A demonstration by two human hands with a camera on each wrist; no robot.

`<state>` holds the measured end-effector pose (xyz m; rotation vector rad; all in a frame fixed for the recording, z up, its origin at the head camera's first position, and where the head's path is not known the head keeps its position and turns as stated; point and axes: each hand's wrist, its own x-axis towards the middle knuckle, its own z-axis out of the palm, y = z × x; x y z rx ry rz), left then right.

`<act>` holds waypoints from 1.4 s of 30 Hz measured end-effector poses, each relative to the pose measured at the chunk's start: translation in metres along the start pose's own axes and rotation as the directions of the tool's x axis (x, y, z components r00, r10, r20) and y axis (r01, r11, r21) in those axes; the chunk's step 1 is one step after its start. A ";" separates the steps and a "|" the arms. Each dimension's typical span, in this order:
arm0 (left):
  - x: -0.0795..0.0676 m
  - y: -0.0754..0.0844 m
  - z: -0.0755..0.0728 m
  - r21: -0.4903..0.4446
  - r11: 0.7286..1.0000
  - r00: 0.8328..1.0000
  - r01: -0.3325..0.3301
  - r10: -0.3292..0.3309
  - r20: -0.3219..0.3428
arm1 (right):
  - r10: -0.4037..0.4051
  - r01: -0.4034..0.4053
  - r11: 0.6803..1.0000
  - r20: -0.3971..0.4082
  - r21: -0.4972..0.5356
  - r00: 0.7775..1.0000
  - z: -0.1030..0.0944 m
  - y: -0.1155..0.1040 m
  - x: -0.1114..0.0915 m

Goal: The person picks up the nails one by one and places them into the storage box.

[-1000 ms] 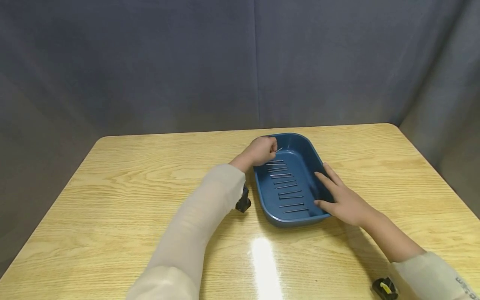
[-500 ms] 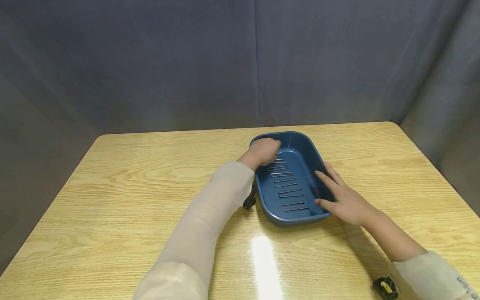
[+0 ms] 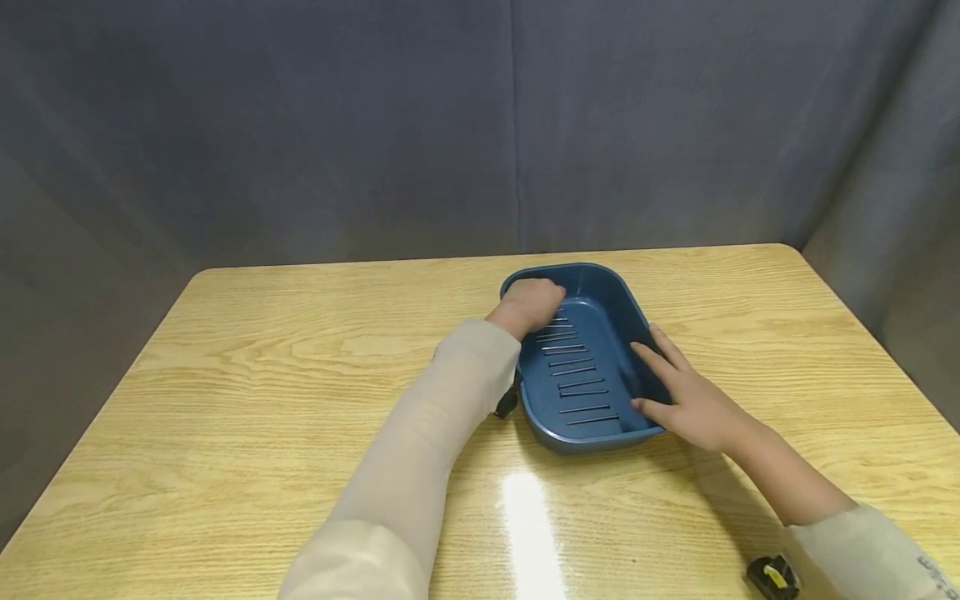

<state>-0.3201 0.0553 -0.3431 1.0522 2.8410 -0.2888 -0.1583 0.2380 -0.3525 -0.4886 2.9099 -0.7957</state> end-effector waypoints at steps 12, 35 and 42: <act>0.003 0.003 0.003 -0.063 0.998 0.999 0.025 -0.024 0.022 | 0.000 0.000 1.000 -0.002 -0.003 1.000 -0.001 0.002 -0.001; 0.003 0.004 0.010 -0.036 0.992 0.992 0.122 -0.122 0.022 | 0.004 -0.004 1.000 0.001 -0.009 1.000 0.001 0.003 -0.001; 0.004 0.005 0.010 -0.073 0.993 0.996 0.091 -0.089 0.026 | 0.003 -0.003 1.000 0.001 -0.008 1.000 0.001 0.005 -0.001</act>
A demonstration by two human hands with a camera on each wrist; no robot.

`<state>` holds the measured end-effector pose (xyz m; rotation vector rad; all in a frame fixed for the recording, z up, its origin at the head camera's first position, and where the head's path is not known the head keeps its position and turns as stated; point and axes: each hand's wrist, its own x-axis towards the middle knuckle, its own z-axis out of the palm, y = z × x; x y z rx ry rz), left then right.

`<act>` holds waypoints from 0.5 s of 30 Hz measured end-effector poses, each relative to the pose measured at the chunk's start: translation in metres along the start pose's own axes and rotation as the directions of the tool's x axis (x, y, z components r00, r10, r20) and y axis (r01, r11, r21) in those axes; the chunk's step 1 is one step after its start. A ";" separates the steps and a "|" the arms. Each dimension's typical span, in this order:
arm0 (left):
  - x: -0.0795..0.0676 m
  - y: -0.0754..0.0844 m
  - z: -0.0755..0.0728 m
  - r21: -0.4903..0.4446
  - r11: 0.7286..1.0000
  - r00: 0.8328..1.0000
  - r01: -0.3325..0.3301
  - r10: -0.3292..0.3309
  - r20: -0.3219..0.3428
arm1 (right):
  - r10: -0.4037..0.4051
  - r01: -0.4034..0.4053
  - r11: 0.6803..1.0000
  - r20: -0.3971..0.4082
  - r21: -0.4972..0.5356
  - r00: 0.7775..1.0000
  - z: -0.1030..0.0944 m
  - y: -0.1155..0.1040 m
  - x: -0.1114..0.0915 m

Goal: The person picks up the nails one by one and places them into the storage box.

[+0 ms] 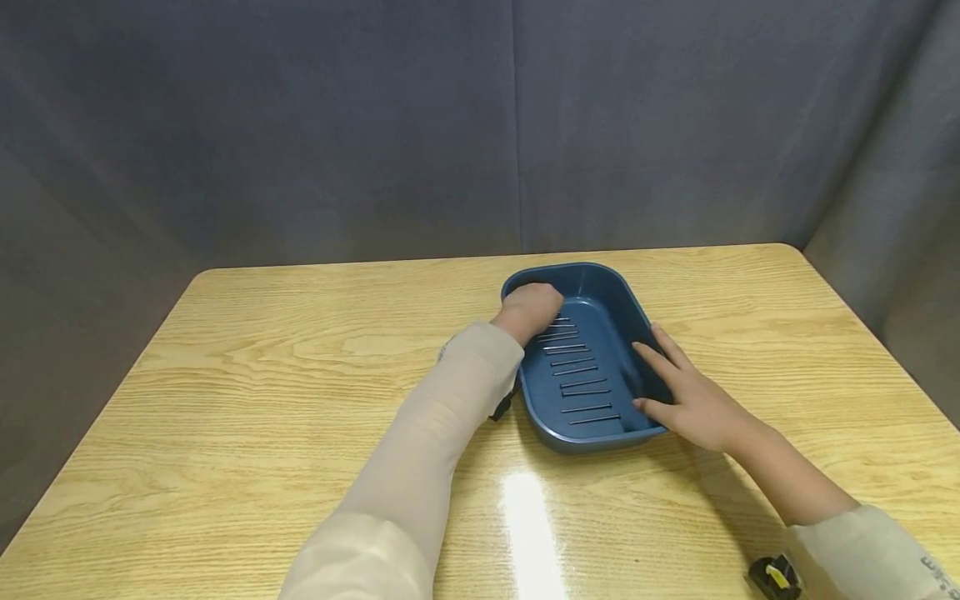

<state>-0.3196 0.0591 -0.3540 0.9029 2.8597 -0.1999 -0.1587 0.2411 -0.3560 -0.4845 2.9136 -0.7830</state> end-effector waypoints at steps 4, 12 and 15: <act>0.004 0.000 0.002 -0.035 0.999 1.000 0.007 -0.006 0.020 | -0.001 0.001 1.000 -0.003 0.003 1.000 0.000 0.000 0.000; 0.017 -0.003 0.008 0.007 1.000 1.000 -0.029 0.029 0.010 | -0.003 0.003 1.000 -0.008 0.003 1.000 -0.001 0.000 0.000; 0.009 -0.003 0.001 0.034 0.999 0.999 -0.038 0.038 0.005 | -0.004 0.004 1.000 -0.004 0.010 1.000 0.000 -0.001 0.003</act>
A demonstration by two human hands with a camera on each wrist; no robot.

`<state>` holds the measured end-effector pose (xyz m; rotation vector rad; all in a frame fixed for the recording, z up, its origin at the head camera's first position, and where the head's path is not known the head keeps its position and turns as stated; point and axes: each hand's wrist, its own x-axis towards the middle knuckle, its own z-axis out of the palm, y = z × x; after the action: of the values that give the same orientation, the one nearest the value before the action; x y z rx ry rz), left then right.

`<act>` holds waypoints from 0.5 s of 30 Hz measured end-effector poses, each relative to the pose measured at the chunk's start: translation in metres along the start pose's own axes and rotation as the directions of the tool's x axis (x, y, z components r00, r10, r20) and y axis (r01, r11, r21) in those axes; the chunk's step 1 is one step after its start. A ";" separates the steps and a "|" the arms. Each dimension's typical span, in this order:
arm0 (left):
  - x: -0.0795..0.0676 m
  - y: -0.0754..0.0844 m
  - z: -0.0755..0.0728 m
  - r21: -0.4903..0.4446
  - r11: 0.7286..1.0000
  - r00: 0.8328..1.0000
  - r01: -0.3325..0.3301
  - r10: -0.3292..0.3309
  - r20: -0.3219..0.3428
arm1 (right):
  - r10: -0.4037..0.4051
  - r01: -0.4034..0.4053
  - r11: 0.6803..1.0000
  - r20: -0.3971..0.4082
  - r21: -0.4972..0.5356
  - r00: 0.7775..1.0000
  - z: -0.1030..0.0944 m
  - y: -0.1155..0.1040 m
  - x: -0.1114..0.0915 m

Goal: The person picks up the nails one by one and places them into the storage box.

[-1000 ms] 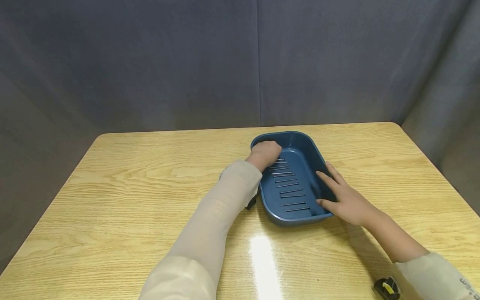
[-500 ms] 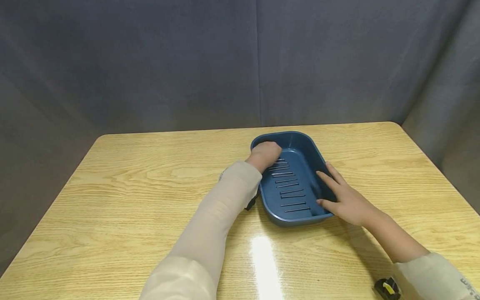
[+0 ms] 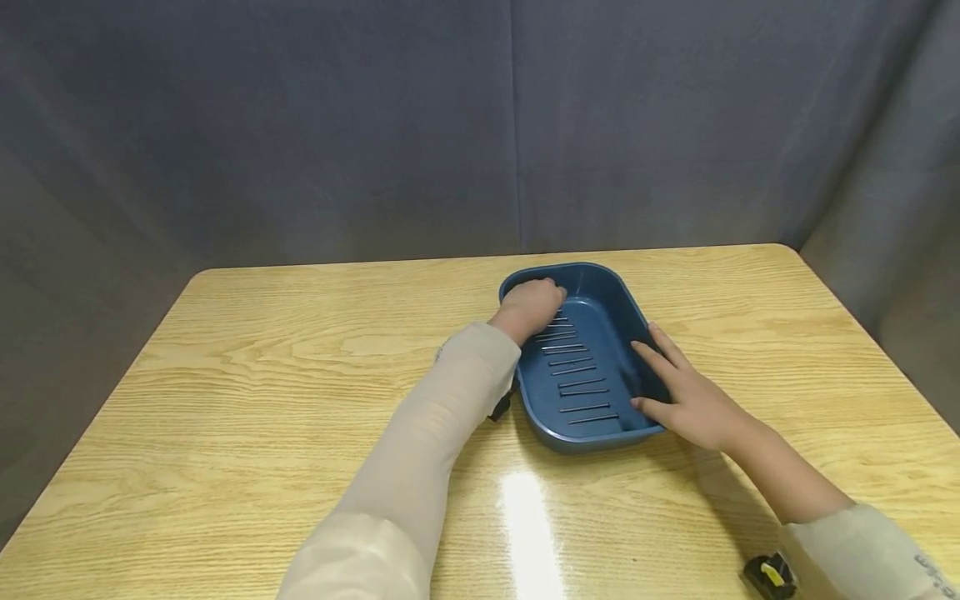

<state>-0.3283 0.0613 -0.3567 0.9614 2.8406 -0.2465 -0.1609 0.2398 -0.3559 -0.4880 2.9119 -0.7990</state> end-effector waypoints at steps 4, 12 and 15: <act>-0.011 -0.001 -0.004 0.020 1.000 0.997 -0.022 0.023 -0.068 | -0.005 0.005 1.000 0.003 0.019 1.000 0.002 -0.001 0.002; -0.015 -0.004 -0.009 -0.072 0.996 0.965 -0.059 0.039 -0.260 | -0.006 0.006 1.000 -0.014 0.005 1.000 0.000 -0.004 0.002; -0.015 -0.009 -0.011 -0.160 0.984 0.945 -0.074 0.018 -0.327 | 0.000 0.000 1.000 -0.016 -0.002 1.000 -0.003 -0.006 0.003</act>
<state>-0.3227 0.0477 -0.3420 1.1208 3.0590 0.1764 -0.1622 0.2358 -0.3502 -0.4841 2.9278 -0.8037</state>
